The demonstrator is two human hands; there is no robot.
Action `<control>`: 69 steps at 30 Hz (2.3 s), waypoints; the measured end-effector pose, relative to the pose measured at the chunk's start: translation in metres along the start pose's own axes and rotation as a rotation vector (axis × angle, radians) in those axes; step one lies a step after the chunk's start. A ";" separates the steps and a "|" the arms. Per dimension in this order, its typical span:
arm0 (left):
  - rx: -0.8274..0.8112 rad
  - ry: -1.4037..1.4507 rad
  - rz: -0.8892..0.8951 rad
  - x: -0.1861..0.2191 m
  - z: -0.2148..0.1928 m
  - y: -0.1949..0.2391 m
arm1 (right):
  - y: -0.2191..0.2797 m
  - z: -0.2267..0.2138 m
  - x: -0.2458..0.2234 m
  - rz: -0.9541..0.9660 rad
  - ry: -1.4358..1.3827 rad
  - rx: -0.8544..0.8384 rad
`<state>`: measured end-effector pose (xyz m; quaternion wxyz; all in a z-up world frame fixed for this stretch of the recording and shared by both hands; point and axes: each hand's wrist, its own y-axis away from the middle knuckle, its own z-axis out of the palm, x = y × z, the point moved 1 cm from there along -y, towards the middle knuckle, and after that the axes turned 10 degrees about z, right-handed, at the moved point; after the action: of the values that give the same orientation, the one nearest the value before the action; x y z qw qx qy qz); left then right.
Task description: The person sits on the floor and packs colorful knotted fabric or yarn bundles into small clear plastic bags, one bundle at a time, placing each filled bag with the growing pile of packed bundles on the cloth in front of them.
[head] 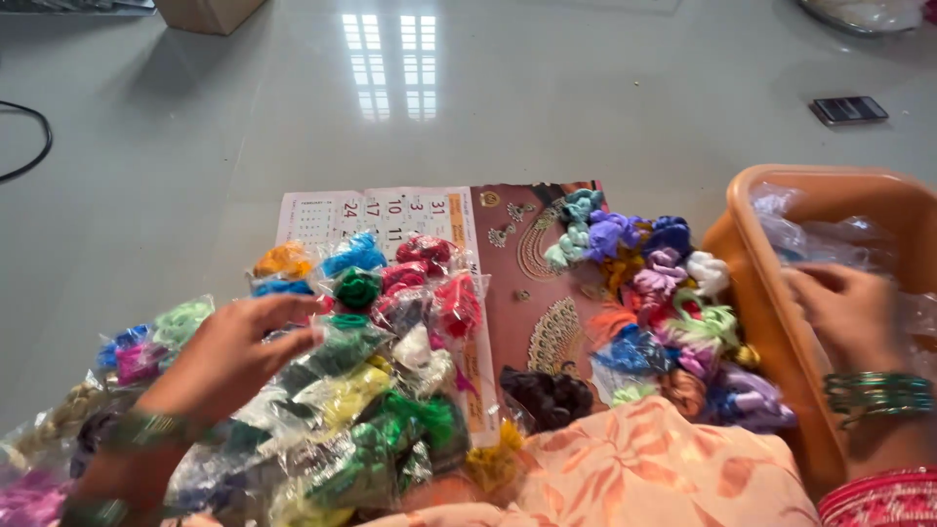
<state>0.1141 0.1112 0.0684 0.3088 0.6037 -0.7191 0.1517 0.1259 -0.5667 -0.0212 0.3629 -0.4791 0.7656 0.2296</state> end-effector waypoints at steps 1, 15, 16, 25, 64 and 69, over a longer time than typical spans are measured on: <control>0.016 0.042 0.027 0.008 0.003 0.017 | -0.013 -0.020 0.052 0.209 -0.008 0.115; -0.023 0.952 0.012 0.060 0.175 0.069 | -0.052 -0.046 0.188 0.403 0.108 0.370; -0.062 0.926 0.031 0.062 0.176 0.070 | -0.038 -0.043 0.158 0.521 -0.105 0.400; -0.037 1.077 -0.084 0.047 0.181 0.062 | -0.195 -0.084 0.351 0.147 0.194 0.315; 0.233 1.435 -0.030 0.006 0.176 0.054 | 0.225 0.197 -0.232 0.268 -0.600 -0.914; 0.212 1.501 -0.126 -0.003 0.179 0.052 | 0.227 0.192 -0.243 0.282 -0.695 -0.921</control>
<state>0.0180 0.0196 -0.0625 0.6635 0.4051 -0.2618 0.5719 0.0537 -0.1962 0.0469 0.3130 -0.3775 0.4798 0.7276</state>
